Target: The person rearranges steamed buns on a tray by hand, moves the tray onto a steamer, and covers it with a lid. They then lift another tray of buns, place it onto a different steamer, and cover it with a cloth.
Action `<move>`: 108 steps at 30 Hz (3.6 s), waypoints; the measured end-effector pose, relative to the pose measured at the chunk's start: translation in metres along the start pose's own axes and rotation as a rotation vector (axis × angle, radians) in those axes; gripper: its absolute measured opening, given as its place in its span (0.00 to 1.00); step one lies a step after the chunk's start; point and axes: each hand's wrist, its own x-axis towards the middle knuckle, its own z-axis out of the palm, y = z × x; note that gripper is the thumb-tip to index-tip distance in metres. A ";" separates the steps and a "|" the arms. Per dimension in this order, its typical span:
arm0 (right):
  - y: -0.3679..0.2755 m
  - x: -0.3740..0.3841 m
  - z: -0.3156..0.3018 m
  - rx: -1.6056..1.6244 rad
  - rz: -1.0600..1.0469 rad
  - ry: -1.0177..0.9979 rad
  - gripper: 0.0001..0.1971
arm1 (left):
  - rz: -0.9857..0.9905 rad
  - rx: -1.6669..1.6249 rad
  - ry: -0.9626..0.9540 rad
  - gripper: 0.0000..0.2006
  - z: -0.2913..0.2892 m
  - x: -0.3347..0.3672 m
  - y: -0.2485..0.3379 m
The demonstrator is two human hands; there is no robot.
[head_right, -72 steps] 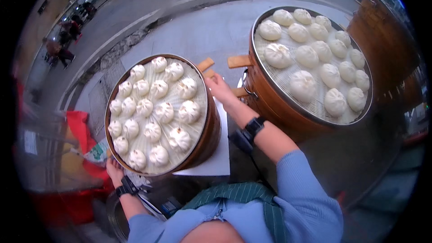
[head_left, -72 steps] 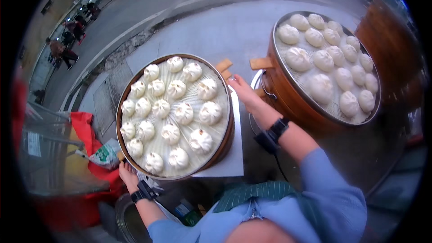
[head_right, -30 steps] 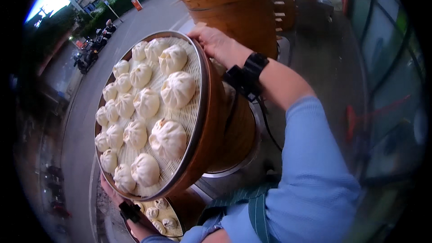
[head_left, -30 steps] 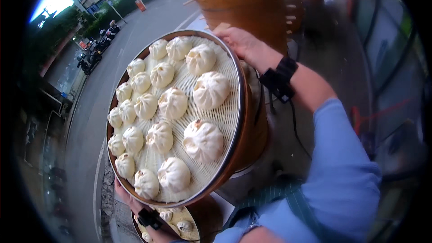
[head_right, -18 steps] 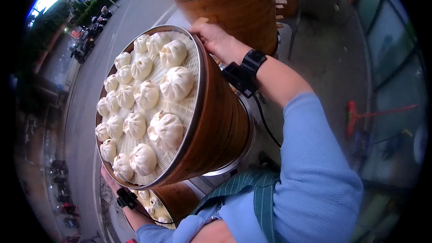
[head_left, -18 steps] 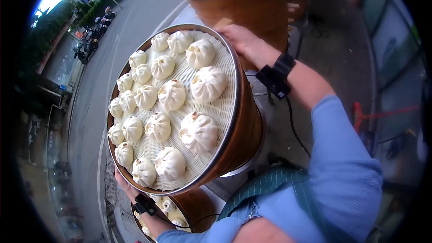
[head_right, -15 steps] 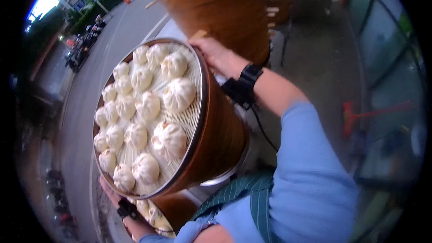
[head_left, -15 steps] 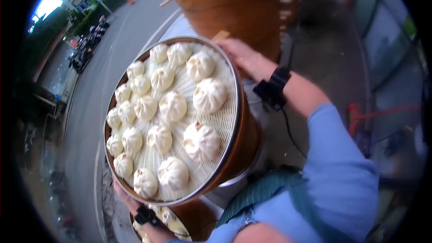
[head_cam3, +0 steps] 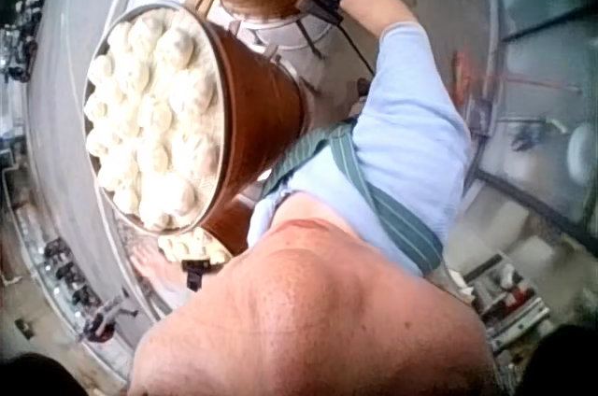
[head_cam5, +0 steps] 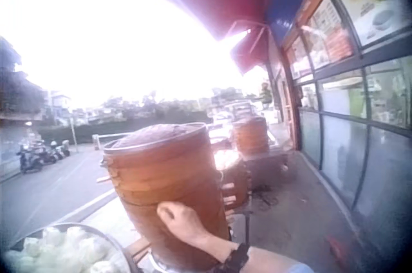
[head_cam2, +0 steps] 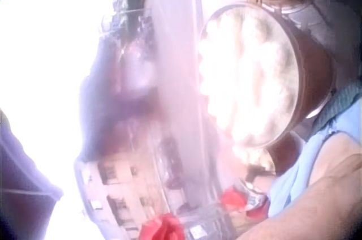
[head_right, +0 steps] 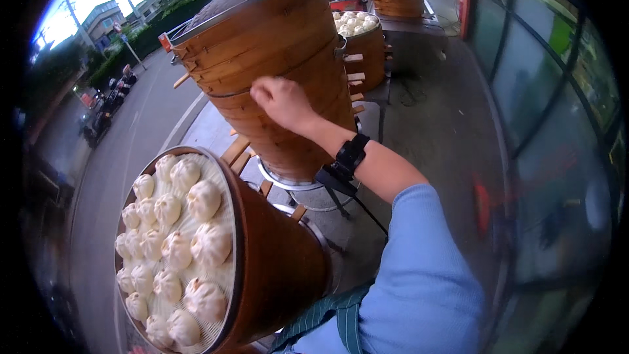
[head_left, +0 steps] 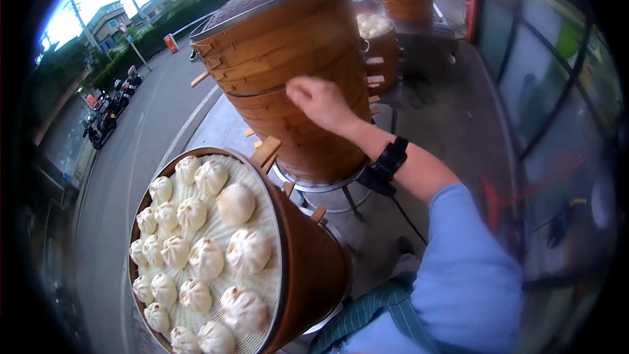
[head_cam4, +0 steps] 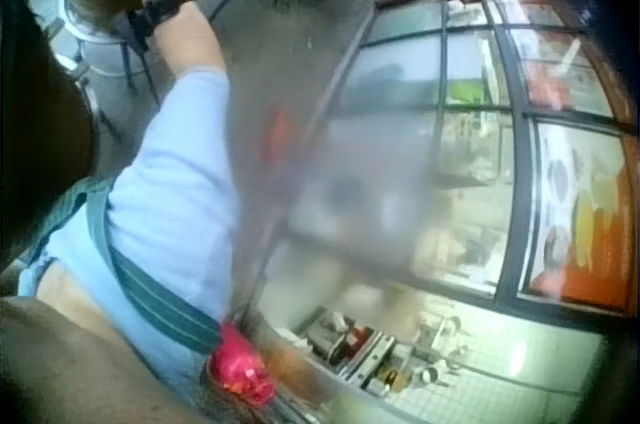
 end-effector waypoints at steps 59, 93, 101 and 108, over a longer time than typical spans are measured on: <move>0.933 0.212 -0.238 0.809 0.993 0.304 0.26 | -0.872 -0.402 -0.124 0.33 1.190 -0.244 -0.069; 1.075 0.343 -0.174 1.359 1.431 -0.672 0.21 | -0.676 -0.455 0.198 0.27 1.239 -0.231 -0.095; 1.077 0.348 -0.186 1.436 1.374 -0.559 0.15 | -0.408 0.122 0.032 0.24 1.216 -0.241 -0.126; 1.112 0.334 -0.164 1.371 1.188 -0.647 0.18 | -0.181 0.172 0.113 0.26 1.234 -0.263 -0.131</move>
